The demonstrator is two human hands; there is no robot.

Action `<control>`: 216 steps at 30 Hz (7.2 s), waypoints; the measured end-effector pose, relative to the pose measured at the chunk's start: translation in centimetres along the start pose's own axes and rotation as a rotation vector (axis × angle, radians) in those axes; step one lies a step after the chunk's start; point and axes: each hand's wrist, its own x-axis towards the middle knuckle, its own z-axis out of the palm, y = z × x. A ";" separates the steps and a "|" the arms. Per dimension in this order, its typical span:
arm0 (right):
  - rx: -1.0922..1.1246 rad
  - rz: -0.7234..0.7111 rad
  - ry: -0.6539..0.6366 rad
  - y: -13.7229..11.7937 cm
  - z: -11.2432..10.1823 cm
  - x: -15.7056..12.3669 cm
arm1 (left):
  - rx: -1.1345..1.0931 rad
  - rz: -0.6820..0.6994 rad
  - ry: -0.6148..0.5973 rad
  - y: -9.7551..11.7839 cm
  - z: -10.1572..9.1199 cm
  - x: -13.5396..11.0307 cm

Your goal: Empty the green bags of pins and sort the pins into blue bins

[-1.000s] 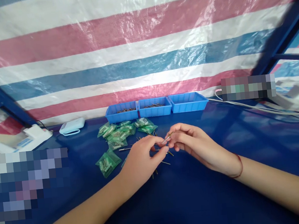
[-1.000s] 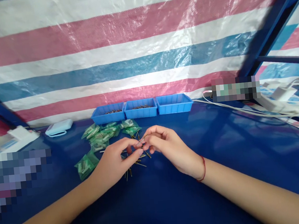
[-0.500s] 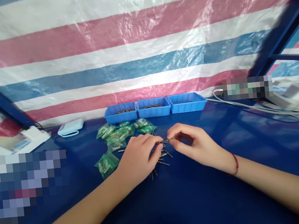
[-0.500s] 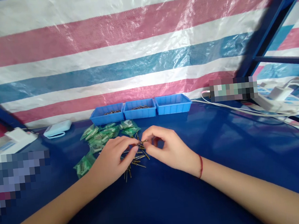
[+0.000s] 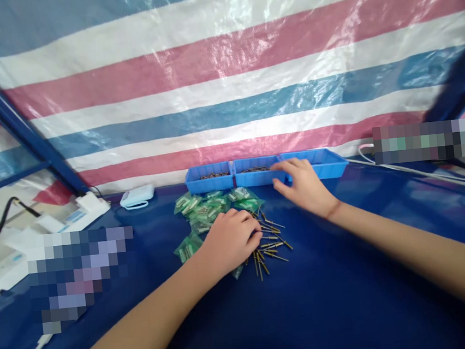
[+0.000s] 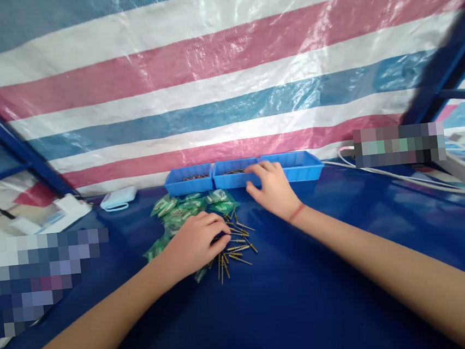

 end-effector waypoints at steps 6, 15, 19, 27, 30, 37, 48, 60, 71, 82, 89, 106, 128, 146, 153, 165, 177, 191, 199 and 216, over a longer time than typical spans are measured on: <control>0.264 -0.039 -0.404 -4.5 -2.1 -6.7 | 0.009 0.012 -0.035 -0.4 0.2 -0.2; 0.324 -0.003 -0.462 -4.8 -1.7 -7.4 | 0.022 0.017 -0.036 -0.3 0.3 -0.5; 0.323 0.004 -0.447 -5.1 -1.7 -7.6 | 0.012 -0.010 -0.016 -0.1 0.4 -0.5; 0.419 0.216 -0.351 -5.6 -2.5 -7.3 | -0.207 -0.076 0.111 0.3 0.4 -0.2; 0.460 0.253 -0.365 -5.6 -2.7 -7.1 | -0.307 -0.095 0.168 0.5 0.3 -0.1; 0.574 0.268 -0.327 -5.5 -2.5 -6.8 | -0.421 -0.108 0.204 0.7 0.1 0.1; 0.163 -0.388 0.038 -3.6 -4.3 -4.0 | -0.314 -0.126 0.148 0.6 0.1 0.1; 0.100 0.039 -0.183 -2.1 -2.0 -1.2 | -0.214 -0.059 -0.085 -0.2 -0.9 -0.5; 0.198 -0.095 -0.629 -4.4 -4.8 -7.0 | -0.167 -0.061 -0.066 0.3 -0.2 0.0; 0.316 -0.008 -0.458 -5.2 -5.6 -6.9 | -0.553 -0.118 0.069 2.0 0.2 0.4; 0.494 0.104 -0.433 -5.7 -5.9 -6.8 | -0.651 -0.180 0.188 3.0 -0.4 0.4; 0.376 0.055 0.001 -4.2 -5.9 -4.3 | -0.405 -0.139 0.205 1.2 -0.2 0.4; 0.258 -0.119 -0.436 -3.3 -1.2 -6.3 | -0.173 -0.097 0.017 0.6 0.3 0.6; 1.324 0.729 -0.268 -5.8 -3.3 -6.6 | -0.527 -0.231 0.243 2.5 0.3 0.6; 1.230 0.692 -0.259 -5.6 -3.0 -6.7 | -0.468 -0.193 0.225 2.4 0.4 0.4; 0.679 0.235 -0.218 -5.0 -2.8 -7.2 | -0.297 -0.081 0.175 0.8 0.8 0.9; 0.187 -0.060 -0.353 -2.5 -1.8 -7.2 | -0.280 -0.171 0.170 1.3 1.1 1.3; 0.492 0.005 -0.202 -4.1 -3.2 -7.2 | -0.229 -0.111 0.125 1.9 1.3 1.3; 0.240 0.039 0.124 -1.0 -3.2 -0.6 | -0.281 -0.175 0.197 1.6 0.4 0.8; 0.253 -0.092 -0.461 -2.5 -2.9 -6.2 | -0.175 -0.103 0.076 0.6 0.4 0.4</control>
